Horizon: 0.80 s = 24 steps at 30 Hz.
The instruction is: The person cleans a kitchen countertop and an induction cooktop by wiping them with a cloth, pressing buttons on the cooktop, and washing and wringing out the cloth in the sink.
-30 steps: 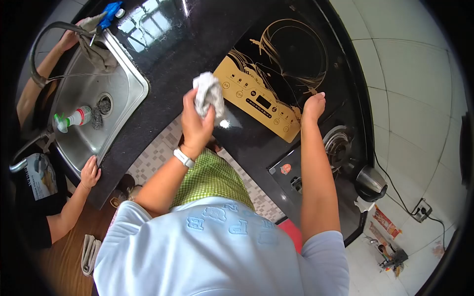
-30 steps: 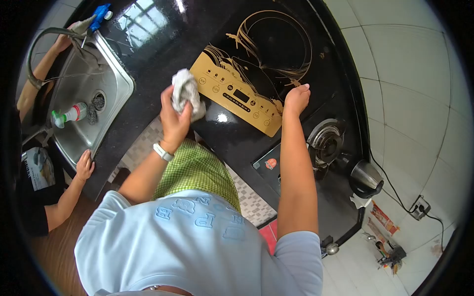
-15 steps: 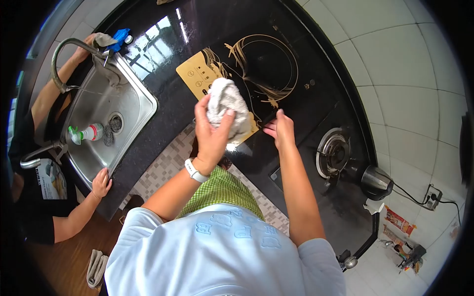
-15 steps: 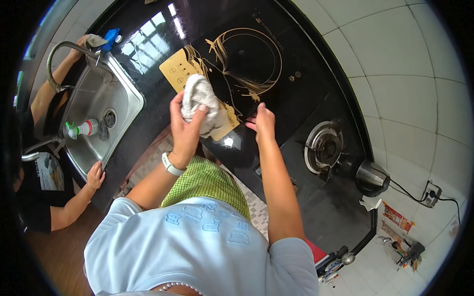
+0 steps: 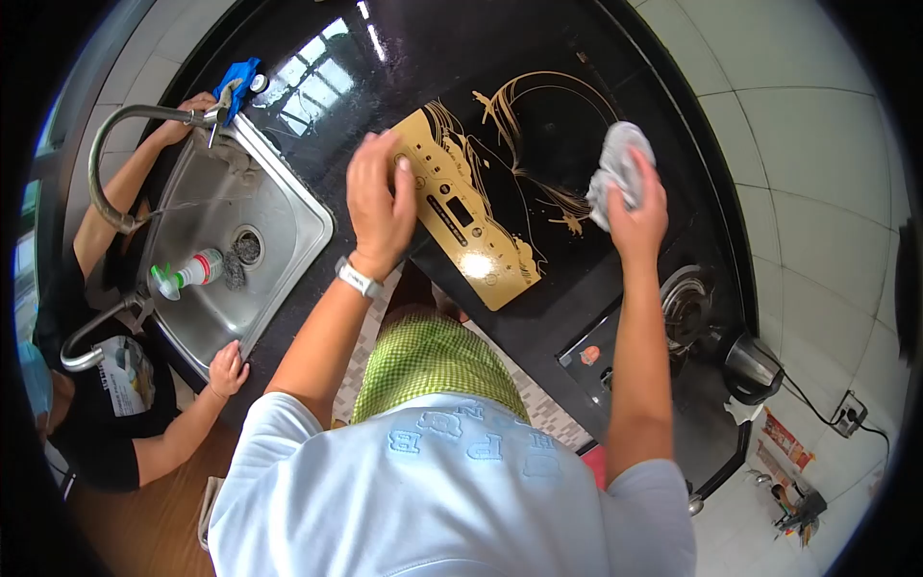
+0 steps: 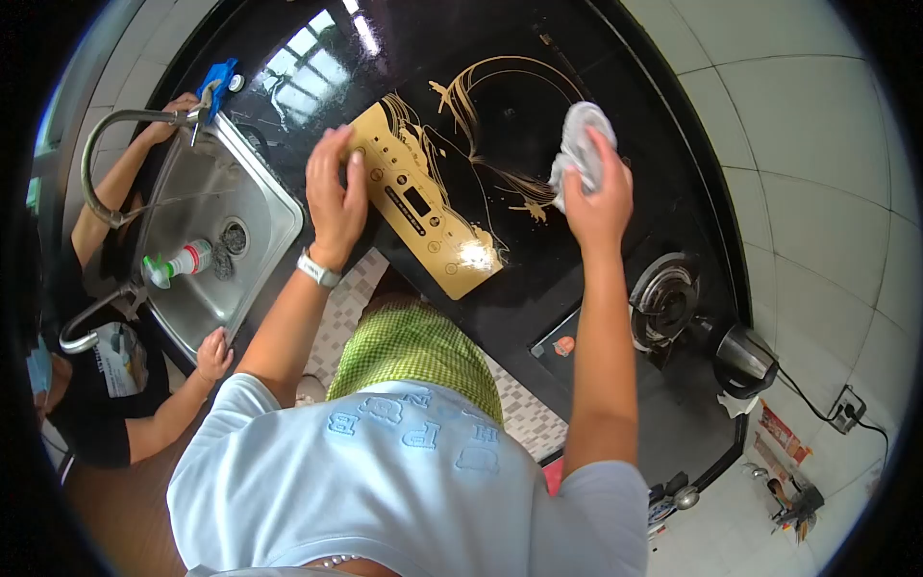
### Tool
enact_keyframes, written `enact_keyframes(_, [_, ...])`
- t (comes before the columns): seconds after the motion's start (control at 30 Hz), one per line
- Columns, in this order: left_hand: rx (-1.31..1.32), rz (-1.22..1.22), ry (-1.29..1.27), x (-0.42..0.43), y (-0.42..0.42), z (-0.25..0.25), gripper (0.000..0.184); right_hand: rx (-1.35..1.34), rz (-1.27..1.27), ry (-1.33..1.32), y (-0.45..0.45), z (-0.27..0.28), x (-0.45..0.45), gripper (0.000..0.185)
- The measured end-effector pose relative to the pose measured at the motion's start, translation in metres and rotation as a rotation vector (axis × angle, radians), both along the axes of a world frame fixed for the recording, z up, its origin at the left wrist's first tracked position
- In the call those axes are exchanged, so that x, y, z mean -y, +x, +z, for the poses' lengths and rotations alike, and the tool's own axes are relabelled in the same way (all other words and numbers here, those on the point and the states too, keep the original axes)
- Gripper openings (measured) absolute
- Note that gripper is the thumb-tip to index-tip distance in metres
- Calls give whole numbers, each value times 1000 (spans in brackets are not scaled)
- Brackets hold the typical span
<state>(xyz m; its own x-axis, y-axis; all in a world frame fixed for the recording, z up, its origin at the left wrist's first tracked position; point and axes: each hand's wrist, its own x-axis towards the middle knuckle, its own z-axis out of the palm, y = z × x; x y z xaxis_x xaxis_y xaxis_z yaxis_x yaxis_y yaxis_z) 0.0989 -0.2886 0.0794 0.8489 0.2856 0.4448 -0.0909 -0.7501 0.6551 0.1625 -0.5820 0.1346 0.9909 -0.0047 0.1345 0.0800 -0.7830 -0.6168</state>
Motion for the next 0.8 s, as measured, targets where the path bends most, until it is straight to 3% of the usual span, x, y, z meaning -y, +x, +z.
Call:
enact_keyframes(0.03, [-59,40,27,-7,6,-7,31,101,202,-144,19,-31,6,45])
enact_keyframes(0.1, [-114,81,-51,-12,27,-33,34,388,202,-279,47,-69,-9,41])
enact_keyframes(0.13, [-192,88,-226,-6,33,-39,37,407,205,-251,57,-68,-26,40])
enact_keyframes(0.2, [-86,100,-280,0,36,-47,35,398,228,-216,61,-67,-64,37])
enact_keyframes(0.27, [-74,104,-341,1,33,-49,36,403,408,-124,52,-75,-103,38])
enact_keyframes(0.43, [14,-2,-486,-6,34,-48,45,201,553,-33,-38,-56,-178,34])
enact_keyframes(0.5, [-30,14,-444,-4,27,-44,46,205,576,-21,-43,-51,-162,32])
enact_keyframes(0.57, [-24,8,-243,0,26,-44,41,255,616,-151,-17,-60,-129,35])
enact_keyframes(0.63, [5,51,-61,8,28,-37,22,329,363,-297,23,-66,-85,42])
enact_keyframes(0.7, [-29,56,-78,8,27,-40,23,382,132,-342,73,-86,-40,44])
enact_keyframes(0.8, [-23,63,-118,8,28,-44,23,404,43,-322,110,-86,-37,42])
